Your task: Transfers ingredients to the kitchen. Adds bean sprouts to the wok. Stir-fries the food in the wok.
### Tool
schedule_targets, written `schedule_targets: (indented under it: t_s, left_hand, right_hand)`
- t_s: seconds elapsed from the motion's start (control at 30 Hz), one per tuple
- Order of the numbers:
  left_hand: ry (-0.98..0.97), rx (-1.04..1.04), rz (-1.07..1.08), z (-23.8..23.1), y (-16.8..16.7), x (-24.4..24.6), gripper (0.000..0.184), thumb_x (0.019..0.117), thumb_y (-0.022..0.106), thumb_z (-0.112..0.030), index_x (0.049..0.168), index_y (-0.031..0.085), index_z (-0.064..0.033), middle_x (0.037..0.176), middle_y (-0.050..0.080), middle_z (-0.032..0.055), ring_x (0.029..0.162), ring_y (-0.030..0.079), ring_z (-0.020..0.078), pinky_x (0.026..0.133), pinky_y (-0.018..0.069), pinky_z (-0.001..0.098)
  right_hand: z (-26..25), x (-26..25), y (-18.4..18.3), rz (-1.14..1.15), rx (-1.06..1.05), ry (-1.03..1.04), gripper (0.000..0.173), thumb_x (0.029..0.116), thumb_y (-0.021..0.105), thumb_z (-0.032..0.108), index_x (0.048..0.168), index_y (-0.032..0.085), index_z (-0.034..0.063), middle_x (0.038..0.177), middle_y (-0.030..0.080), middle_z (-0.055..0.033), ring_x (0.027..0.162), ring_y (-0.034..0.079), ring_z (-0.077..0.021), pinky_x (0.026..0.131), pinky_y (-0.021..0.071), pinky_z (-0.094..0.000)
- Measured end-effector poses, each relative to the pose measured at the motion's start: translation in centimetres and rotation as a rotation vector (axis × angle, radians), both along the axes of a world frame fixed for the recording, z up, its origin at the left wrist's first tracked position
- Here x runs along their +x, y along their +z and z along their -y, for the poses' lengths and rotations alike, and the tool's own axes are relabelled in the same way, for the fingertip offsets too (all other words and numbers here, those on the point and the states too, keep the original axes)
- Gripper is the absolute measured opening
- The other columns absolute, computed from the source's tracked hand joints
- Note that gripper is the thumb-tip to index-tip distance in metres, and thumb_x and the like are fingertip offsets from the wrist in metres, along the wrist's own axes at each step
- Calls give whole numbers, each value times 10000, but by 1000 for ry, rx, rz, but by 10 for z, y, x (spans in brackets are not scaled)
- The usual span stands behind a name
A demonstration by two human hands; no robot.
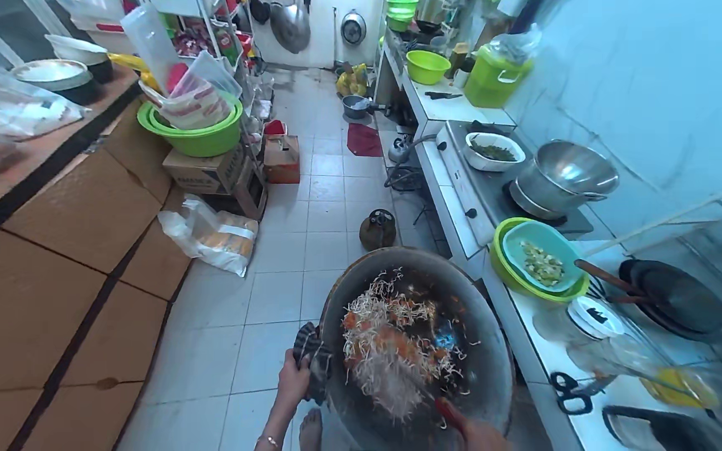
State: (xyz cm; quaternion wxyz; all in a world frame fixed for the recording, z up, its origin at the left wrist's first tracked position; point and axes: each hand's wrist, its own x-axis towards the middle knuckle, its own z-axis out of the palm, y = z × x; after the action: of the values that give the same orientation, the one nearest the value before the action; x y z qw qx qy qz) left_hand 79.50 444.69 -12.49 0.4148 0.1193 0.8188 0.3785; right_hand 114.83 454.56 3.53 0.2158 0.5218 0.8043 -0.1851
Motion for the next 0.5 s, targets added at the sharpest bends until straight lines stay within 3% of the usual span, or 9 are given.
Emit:
schedule_targets:
  t_s: [0.07,0.13,0.2,0.27,0.37,0.43,0.5]
  left_hand:
    - [11,41,40,2,-3,-2,417,1068,541,-172,1424,446,22,1237,633,278,1130,649,386,970,513,569]
    - [18,84,77,2,-2,-1,418,1070,535,-169,1431,439,18,1243,628,274,1120,651,370,961,521,555]
    - [25,98,104,1,-3,-5,415,1071,529,-164,1430,438,24,1237,627,278,1109,653,370,950,527,554]
    - [11,79,133,0,-5,-8,427,1071,528,-165,1440,424,23,1242,624,286,1113,654,382,948,526,563]
    - [-15,50,148,-5,-3,-10,451,1074,522,-167,1463,392,21,1268,611,293,1137,642,395,959,518,571]
    - [-28,41,143,-6,-4,-10,457,1075,519,-170,1470,386,18,1269,611,293,1134,644,396,955,518,572]
    - [-33,57,148,-6,-4,-11,450,1069,525,-160,1461,392,17,1254,617,287,1115,652,384,948,525,562]
  right_hand:
    - [-28,-4,-43,74,-90,-90,508,1057,471,369,1552,480,254,1103,736,-231,1021,703,-459,855,543,-652]
    - [-55,-4,-26,164,-167,-188,486,1058,486,387,1531,505,279,1202,710,-229,1132,668,-455,935,515,-662]
    - [-80,16,8,223,-228,-228,415,1039,532,358,1393,638,169,1240,689,-249,1186,638,-464,974,486,-685]
    - [-99,43,28,317,-309,-242,402,1022,571,344,1280,678,55,1255,670,-271,1214,618,-468,991,472,-687]
    - [-119,43,0,325,-359,-250,446,1049,539,347,1281,643,-20,1289,640,-291,1243,603,-454,1022,464,-659]
    - [-123,16,-40,134,-317,-229,422,1069,502,344,1308,659,35,1256,665,-270,1207,627,-433,1023,465,-636]
    - [-114,-9,-59,30,-235,-173,437,1075,478,318,1470,566,152,1271,673,-248,1213,635,-428,1040,477,-620]
